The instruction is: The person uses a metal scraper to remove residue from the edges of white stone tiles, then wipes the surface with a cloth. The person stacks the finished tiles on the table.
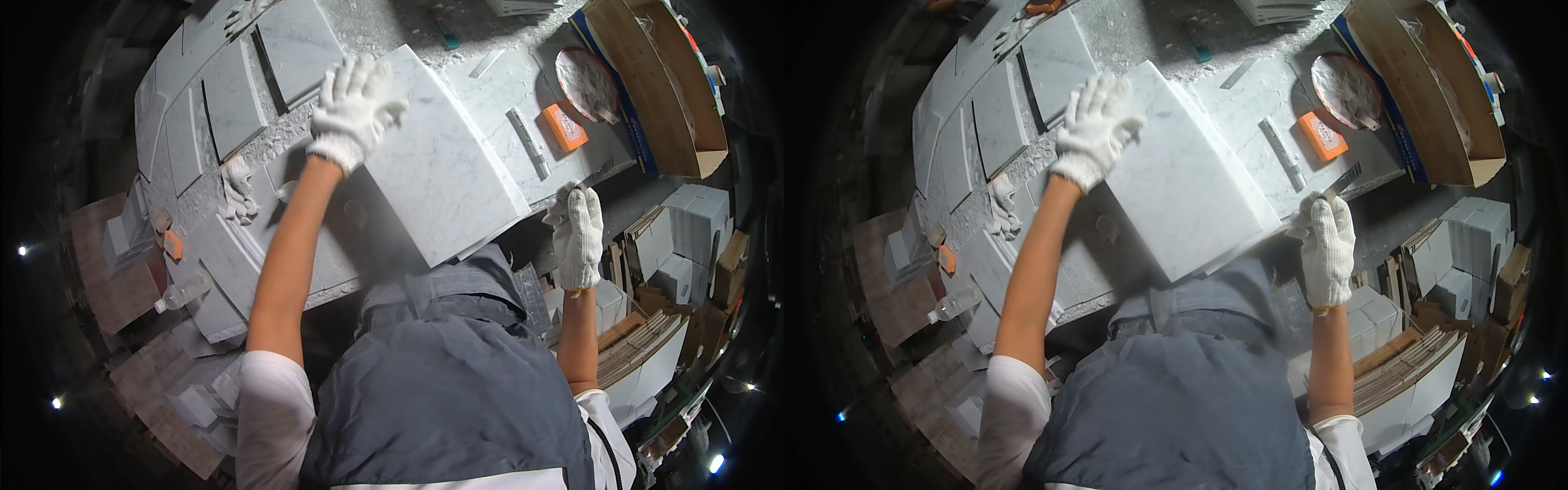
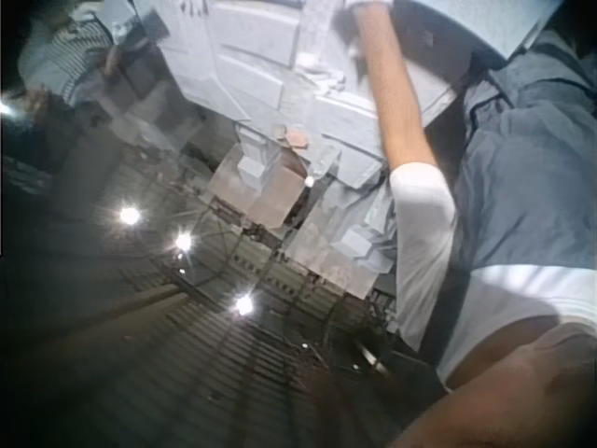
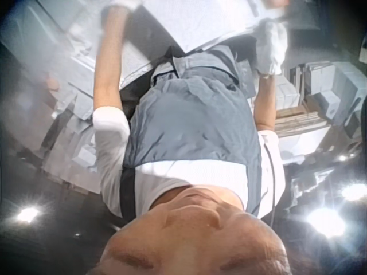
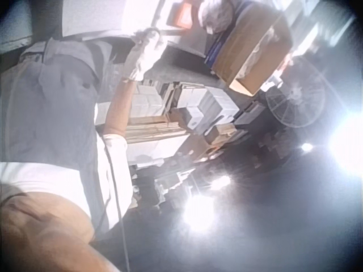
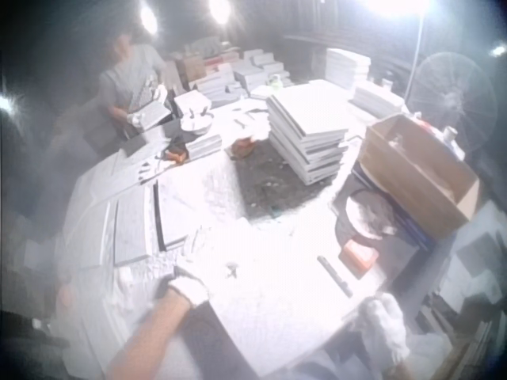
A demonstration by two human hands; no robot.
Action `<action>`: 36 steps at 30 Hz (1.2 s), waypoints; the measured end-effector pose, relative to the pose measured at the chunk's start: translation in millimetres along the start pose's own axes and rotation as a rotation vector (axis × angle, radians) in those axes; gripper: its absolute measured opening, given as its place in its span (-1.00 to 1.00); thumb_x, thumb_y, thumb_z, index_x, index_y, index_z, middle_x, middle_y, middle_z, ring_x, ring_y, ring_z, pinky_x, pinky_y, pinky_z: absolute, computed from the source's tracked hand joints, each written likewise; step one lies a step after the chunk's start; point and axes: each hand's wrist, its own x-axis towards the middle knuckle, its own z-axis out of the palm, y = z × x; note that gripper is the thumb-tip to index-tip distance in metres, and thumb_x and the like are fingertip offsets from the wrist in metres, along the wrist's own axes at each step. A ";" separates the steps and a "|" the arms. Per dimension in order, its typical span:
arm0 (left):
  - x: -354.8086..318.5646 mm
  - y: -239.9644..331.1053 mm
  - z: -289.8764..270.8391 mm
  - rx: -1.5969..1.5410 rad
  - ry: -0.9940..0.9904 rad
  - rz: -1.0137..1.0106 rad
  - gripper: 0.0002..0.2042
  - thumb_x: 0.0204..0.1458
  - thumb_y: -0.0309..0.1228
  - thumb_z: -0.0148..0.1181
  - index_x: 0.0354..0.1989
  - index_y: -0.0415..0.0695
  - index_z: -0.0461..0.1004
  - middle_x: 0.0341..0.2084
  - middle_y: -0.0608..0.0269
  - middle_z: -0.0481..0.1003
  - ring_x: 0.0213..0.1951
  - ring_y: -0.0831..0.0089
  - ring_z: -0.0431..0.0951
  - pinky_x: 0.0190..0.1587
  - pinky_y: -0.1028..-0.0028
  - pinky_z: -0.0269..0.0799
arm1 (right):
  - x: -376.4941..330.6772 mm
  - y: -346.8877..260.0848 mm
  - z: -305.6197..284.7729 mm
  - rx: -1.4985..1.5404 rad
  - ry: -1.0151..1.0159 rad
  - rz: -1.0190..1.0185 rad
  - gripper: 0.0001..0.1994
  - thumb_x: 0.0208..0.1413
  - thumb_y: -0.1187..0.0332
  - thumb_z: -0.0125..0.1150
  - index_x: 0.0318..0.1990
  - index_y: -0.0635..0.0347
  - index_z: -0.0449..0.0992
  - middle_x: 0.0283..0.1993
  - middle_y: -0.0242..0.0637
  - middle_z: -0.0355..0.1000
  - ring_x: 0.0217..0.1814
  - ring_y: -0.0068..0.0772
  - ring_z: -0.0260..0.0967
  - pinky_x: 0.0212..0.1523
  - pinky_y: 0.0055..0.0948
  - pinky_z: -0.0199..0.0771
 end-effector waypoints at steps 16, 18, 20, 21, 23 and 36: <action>-164.4 90.4 -36.0 -0.851 0.358 -0.160 -0.82 0.21 -0.38 0.26 -0.09 -0.17 0.60 -0.02 0.09 0.55 -0.15 0.21 0.62 0.00 0.29 0.54 | 7.1 20.7 39.1 -0.398 -0.164 -0.195 -0.83 0.43 0.42 0.08 0.05 0.28 0.46 0.17 -0.14 0.53 0.10 -0.44 0.50 0.17 -0.39 0.49; -172.2 82.0 -33.2 -1.051 0.126 -0.589 -0.68 0.20 -0.34 0.32 0.04 -0.24 0.48 -0.10 0.09 0.52 -0.14 0.37 0.57 -0.05 0.38 0.54 | 8.8 30.8 54.8 -0.581 -0.199 -0.218 -0.90 0.39 0.45 0.15 -0.03 0.22 0.51 0.06 -0.32 0.57 -0.04 -0.66 0.41 0.04 -0.60 0.43; -173.3 81.6 -31.1 -1.151 -0.012 -0.792 -0.55 0.20 -0.28 0.35 0.15 -0.25 0.39 -0.11 0.09 0.51 -0.12 0.39 0.54 -0.05 0.39 0.53 | 14.5 41.7 74.0 -0.757 -0.192 -0.289 -0.86 0.33 0.42 0.22 -0.01 0.18 0.52 0.07 -0.25 0.60 0.00 -0.54 0.53 0.03 -0.53 0.48; -171.3 83.6 -29.7 -1.196 -0.112 -0.828 -0.50 0.20 -0.25 0.36 0.18 -0.26 0.35 -0.10 0.07 0.51 -0.11 0.38 0.53 -0.05 0.39 0.53 | 14.2 45.0 81.9 -0.887 -0.204 -0.429 -0.83 0.31 0.41 0.25 0.01 0.17 0.52 0.09 -0.21 0.61 0.01 -0.47 0.57 0.03 -0.50 0.50; -165.1 85.5 -29.6 -1.254 -0.274 -0.853 -0.30 0.19 0.01 0.32 0.25 -0.34 0.29 0.00 -0.07 0.47 0.03 0.23 0.50 0.11 0.29 0.46 | 14.3 43.3 92.7 -1.118 -0.150 -0.529 -0.80 0.29 0.40 0.24 0.03 0.15 0.54 0.10 -0.16 0.60 0.09 -0.23 0.61 0.06 -0.38 0.55; -149.6 59.0 -24.7 -1.312 -0.109 -1.034 -0.19 0.07 0.17 0.38 0.08 -0.49 0.42 -0.17 -0.09 0.58 -0.06 0.30 0.54 0.09 0.34 0.44 | -44.7 29.8 123.8 -1.141 -0.324 -0.677 -0.79 -0.03 0.62 0.34 -0.20 0.24 0.58 -0.04 -0.05 0.59 0.12 0.02 0.52 0.14 -0.17 0.50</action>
